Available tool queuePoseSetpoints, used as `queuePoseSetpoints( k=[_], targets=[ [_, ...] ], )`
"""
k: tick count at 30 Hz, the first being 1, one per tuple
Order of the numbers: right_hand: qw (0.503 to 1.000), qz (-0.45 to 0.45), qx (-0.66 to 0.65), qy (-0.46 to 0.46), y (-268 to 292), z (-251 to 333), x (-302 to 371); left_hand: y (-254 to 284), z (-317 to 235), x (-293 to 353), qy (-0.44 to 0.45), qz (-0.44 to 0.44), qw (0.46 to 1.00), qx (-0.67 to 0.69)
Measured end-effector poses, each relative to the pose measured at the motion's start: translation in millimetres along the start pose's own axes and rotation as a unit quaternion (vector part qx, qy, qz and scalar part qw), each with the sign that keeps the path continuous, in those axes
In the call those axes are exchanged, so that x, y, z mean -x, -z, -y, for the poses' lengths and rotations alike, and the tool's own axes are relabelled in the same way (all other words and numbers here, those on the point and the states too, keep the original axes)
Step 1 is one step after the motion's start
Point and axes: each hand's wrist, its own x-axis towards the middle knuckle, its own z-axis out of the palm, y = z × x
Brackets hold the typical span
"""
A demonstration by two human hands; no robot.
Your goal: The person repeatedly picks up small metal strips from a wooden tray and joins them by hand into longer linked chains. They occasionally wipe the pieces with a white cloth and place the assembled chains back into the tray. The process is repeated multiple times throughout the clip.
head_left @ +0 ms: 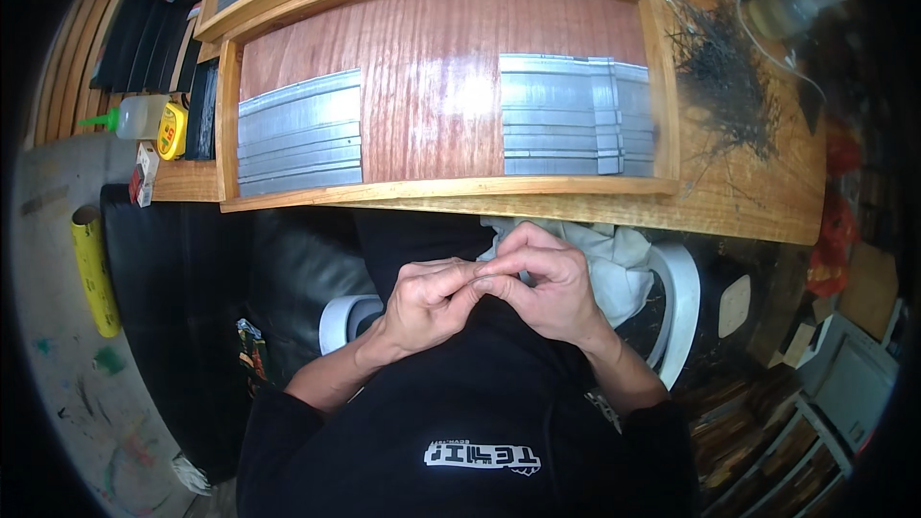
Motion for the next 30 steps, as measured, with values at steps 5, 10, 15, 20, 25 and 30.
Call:
queuePoseSetpoints(
  k=[5, 10, 15, 20, 25, 30],
  targets=[
    [1.000, 0.004, 0.019, 0.017, 0, 7, -2, -3, -5, 2, 0.005, 0.001, 1.000, 0.011],
    [0.998, 0.008, -0.054, -0.037, 4, 7, -1, -7, -9, 5, 0.046, -0.009, 0.999, 0.008],
    [0.996, 0.039, -0.063, -0.051, 11, 12, -4, -10, -5, 5, 0.006, -0.043, 0.999, 0.021],
    [0.998, 0.049, -0.014, -0.026, 11, 9, -2, -9, -7, 8, 0.027, -0.026, 0.999, 0.016],
    [0.998, 0.055, -0.023, -0.029, 12, 10, -5, -9, -8, 7, 0.017, -0.027, 0.999, 0.014],
    [0.998, 0.058, -0.023, -0.029, 13, 11, -6, -10, -9, 7, 0.030, -0.023, 0.999, 0.028]
  ],
)
